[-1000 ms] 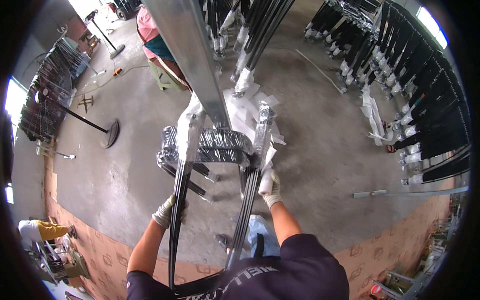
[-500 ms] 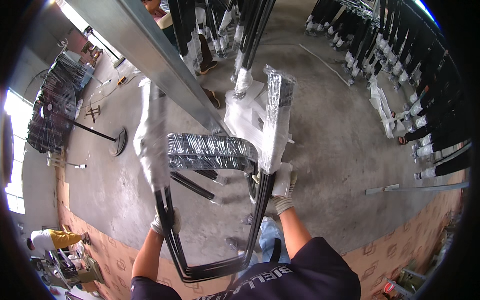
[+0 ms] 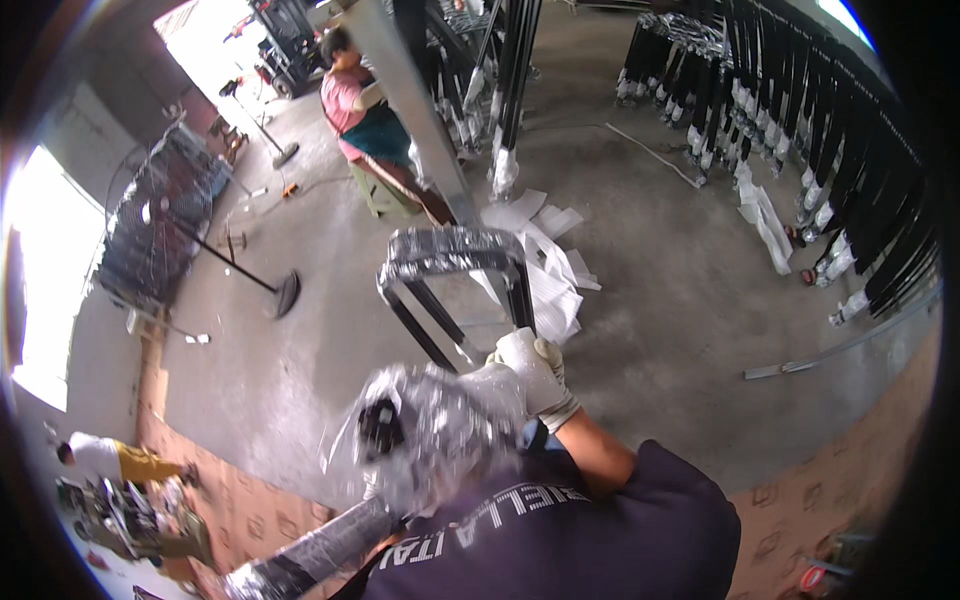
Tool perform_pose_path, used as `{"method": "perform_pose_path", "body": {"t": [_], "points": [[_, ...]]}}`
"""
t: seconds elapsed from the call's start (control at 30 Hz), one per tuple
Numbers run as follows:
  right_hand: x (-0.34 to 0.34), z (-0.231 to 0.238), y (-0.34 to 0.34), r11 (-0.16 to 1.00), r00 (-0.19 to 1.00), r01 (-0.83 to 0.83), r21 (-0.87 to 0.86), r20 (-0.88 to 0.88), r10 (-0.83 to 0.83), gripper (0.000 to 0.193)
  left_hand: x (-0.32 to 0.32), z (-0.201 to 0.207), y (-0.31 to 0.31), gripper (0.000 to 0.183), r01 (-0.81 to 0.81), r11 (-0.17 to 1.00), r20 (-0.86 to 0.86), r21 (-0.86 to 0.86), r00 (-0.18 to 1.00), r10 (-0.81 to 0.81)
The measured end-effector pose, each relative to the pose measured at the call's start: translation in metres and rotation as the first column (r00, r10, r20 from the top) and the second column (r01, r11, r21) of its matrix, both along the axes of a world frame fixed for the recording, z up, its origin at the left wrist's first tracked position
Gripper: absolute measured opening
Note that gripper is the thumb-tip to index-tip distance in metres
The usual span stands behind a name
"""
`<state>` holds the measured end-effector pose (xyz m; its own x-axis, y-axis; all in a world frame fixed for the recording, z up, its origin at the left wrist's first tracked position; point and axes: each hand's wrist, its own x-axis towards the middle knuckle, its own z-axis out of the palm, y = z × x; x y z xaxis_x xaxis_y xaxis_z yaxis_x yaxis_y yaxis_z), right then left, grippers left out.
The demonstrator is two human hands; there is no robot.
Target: The person takes bundles of black metal frames from a rack and wraps plastic film around parts of the frames by hand using a roll of plastic wrap.
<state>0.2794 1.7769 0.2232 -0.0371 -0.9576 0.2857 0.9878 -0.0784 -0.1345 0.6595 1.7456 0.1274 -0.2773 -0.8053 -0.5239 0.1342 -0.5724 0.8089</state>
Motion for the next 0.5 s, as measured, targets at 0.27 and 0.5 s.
{"method": "perform_pose_path", "body": {"t": [0.27,0.5], "points": [[0.048,0.051,0.09,0.996,0.972,0.045,0.081,-0.234,-0.025,0.056,0.075,-0.006,0.091,0.03,0.059,0.993,-0.08,0.099,0.995,-0.051],[0.09,0.089,0.119,0.988,0.95,0.147,0.053,-0.284,-0.126,0.054,0.137,0.006,0.12,0.03,0.071,0.99,-0.059,0.123,0.996,-0.064]]}}
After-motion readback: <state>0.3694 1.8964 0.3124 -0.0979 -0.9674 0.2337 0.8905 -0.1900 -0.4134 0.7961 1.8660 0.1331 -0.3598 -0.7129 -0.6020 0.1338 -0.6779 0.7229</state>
